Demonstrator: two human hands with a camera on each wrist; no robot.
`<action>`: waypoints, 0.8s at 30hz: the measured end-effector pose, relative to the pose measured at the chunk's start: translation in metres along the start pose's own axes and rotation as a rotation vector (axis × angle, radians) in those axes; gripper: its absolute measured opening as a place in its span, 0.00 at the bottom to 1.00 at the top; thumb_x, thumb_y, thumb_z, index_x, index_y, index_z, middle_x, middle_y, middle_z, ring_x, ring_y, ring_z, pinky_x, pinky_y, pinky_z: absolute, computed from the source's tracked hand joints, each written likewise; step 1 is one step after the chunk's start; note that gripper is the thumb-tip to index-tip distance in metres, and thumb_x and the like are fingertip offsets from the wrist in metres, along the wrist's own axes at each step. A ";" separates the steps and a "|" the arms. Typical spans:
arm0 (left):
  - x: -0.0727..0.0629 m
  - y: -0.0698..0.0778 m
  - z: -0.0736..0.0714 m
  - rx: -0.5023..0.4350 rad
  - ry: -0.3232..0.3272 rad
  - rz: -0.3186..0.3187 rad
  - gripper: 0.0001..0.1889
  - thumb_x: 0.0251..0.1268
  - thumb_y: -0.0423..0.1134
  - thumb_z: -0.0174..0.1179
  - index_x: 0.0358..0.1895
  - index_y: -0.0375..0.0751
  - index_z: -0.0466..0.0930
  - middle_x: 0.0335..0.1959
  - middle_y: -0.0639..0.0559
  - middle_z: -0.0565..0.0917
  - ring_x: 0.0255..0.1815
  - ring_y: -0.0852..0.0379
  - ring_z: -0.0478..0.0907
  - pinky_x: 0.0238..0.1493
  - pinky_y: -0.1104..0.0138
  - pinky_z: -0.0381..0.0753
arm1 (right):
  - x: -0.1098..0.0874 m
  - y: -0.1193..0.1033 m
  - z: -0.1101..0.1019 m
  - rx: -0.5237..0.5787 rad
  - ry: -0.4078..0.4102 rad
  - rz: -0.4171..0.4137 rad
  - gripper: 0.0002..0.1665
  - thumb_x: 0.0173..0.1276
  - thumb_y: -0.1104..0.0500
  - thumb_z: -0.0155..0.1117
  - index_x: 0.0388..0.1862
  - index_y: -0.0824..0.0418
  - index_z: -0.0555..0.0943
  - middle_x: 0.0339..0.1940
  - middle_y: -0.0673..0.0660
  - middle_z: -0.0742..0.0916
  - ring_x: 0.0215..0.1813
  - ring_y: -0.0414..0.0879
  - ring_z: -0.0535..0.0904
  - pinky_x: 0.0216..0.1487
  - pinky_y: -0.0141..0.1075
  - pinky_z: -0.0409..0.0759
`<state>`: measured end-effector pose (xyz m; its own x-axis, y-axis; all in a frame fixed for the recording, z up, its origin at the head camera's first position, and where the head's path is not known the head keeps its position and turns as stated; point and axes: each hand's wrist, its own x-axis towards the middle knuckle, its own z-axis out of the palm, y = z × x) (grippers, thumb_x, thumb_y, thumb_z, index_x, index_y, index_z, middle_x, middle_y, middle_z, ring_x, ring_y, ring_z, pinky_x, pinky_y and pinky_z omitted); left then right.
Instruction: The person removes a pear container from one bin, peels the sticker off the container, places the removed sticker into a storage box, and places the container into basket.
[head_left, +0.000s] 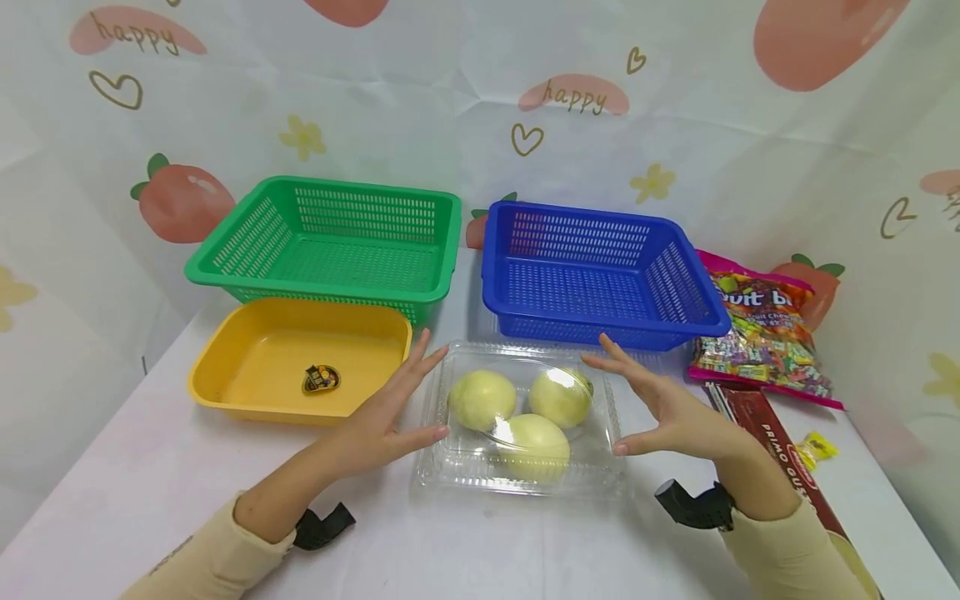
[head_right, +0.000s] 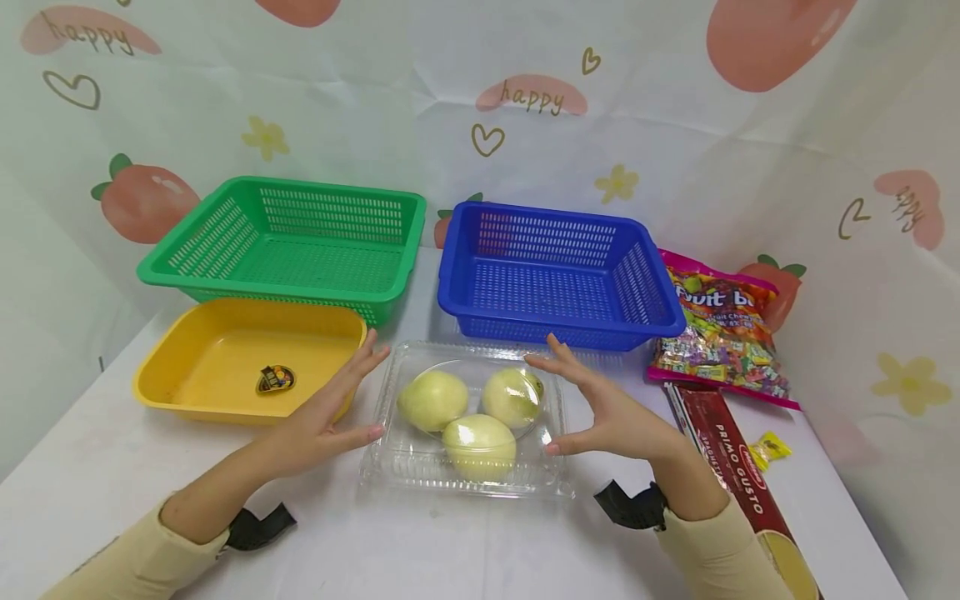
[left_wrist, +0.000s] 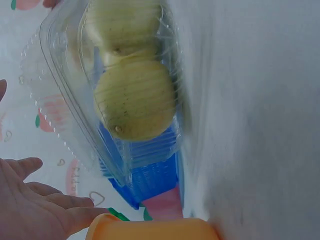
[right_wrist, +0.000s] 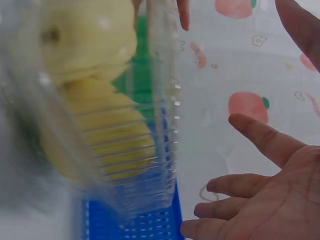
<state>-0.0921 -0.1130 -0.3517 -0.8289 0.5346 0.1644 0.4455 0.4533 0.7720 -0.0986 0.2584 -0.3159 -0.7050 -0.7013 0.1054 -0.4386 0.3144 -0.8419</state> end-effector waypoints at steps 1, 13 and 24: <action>0.000 0.000 0.001 0.002 -0.001 0.000 0.44 0.60 0.48 0.61 0.75 0.59 0.41 0.76 0.56 0.30 0.76 0.40 0.37 0.62 0.32 0.52 | -0.002 0.002 0.002 0.003 0.008 -0.008 0.55 0.50 0.70 0.70 0.74 0.60 0.53 0.78 0.56 0.41 0.77 0.42 0.30 0.66 0.12 0.44; -0.004 0.000 0.013 -0.006 0.001 -0.034 0.44 0.59 0.50 0.61 0.74 0.60 0.43 0.76 0.54 0.31 0.75 0.38 0.39 0.61 0.31 0.54 | -0.022 0.019 0.023 0.057 0.108 0.023 0.66 0.42 0.69 0.76 0.76 0.59 0.45 0.77 0.55 0.35 0.75 0.39 0.20 0.55 0.76 0.27; -0.004 -0.001 0.021 0.017 -0.031 -0.068 0.52 0.46 0.57 0.69 0.74 0.64 0.44 0.76 0.56 0.30 0.75 0.35 0.40 0.61 0.31 0.55 | -0.030 0.031 0.026 0.014 0.049 0.026 0.65 0.44 0.67 0.75 0.75 0.60 0.45 0.76 0.60 0.35 0.76 0.34 0.27 0.65 0.16 0.42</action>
<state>-0.0823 -0.1006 -0.3657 -0.8466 0.5241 0.0931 0.3949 0.5011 0.7700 -0.0772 0.2728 -0.3589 -0.7424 -0.6610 0.1093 -0.4128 0.3229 -0.8517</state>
